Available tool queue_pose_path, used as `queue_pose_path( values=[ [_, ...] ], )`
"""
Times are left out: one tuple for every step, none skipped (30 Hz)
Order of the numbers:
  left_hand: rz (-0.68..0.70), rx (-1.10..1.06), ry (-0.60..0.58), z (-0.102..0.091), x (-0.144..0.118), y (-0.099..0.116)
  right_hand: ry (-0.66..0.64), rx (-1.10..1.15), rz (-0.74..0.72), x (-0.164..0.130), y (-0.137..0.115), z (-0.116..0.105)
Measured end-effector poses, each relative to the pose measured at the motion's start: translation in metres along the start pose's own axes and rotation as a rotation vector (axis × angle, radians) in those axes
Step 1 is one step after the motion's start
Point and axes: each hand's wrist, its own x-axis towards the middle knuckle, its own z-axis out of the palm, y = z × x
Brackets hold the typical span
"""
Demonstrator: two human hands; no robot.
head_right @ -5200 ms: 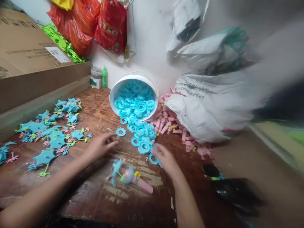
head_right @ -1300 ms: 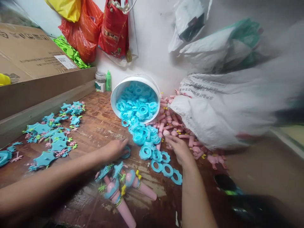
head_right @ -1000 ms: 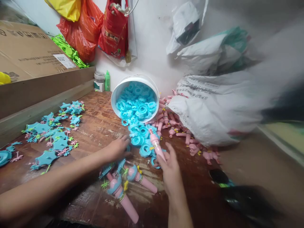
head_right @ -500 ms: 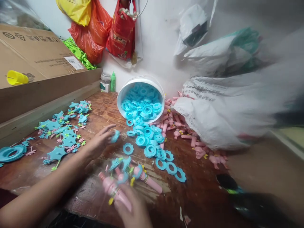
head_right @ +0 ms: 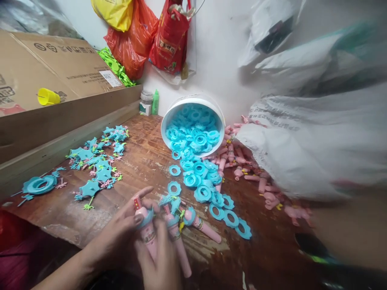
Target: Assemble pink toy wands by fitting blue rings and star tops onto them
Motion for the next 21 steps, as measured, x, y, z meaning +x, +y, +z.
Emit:
queue_pose_path(
  values=[
    [-0.019,0.044,-0.057,-0.005,-0.007,0.002,-0.128,0.198,0.066,0.001,-0.001,0.002],
    [-0.035,0.116,-0.094,-0.012,-0.012,0.006,-0.27,0.402,0.139,0.002,-0.001,0.003],
    [-0.022,0.224,-0.077,-0.021,-0.017,0.011,-0.398,0.577,0.214,0.003,0.0,0.004],
    [0.029,0.371,0.007,-0.032,-0.019,0.017,-0.486,0.693,0.278,0.005,0.002,0.005],
    [0.12,0.556,0.159,-0.047,-0.02,0.024,-0.523,0.735,0.317,0.007,0.005,0.004],
    [0.228,0.764,0.355,-0.064,-0.019,0.032,-0.511,0.709,0.33,0.01,0.01,0.004],
    [0.338,0.972,0.575,-0.082,-0.017,0.039,-0.459,0.632,0.319,0.013,0.015,0.002],
    [0.403,1.158,0.746,-0.102,-0.015,0.046,-0.384,0.524,0.289,0.016,0.022,0.0],
    [0.409,1.299,0.838,-0.12,-0.013,0.051,-0.306,0.407,0.247,0.019,0.029,-0.003],
    [0.38,1.377,0.866,-0.136,-0.012,0.055,-0.232,0.297,0.2,0.022,0.035,-0.007],
    [0.336,1.411,0.857,-0.149,-0.012,0.057,-0.171,0.202,0.162,0.026,0.041,-0.011],
    [0.292,1.399,0.833,-0.156,-0.013,0.056,-0.117,0.123,0.129,0.029,0.045,-0.016],
    [0.261,1.352,0.817,-0.158,-0.015,0.054,-0.074,0.06,0.102,0.031,0.048,-0.021],
    [0.246,1.284,0.813,-0.154,-0.018,0.049,-0.047,0.018,0.085,0.033,0.048,-0.025],
    [0.244,1.203,0.82,-0.146,-0.021,0.042,-0.036,-0.004,0.082,0.034,0.048,-0.03],
    [0.247,1.121,0.823,-0.135,-0.024,0.033,-0.036,-0.009,0.093,0.034,0.046,-0.034],
    [0.255,1.052,0.811,-0.121,-0.026,0.022,-0.043,-0.001,0.114,0.033,0.043,-0.037],
    [0.268,1.009,0.776,-0.108,-0.027,0.011,-0.05,0.008,0.14,0.03,0.041,-0.04],
    [0.283,1.001,0.717,-0.095,-0.026,0.0,-0.065,0.011,0.168,0.027,0.038,-0.043],
    [0.299,1.028,0.636,-0.084,-0.024,-0.011,-0.079,0.005,0.189,0.023,0.037,-0.044],
    [0.314,1.084,0.55,-0.077,-0.019,-0.02,-0.099,-0.013,0.196,0.019,0.037,-0.046]
  ],
)
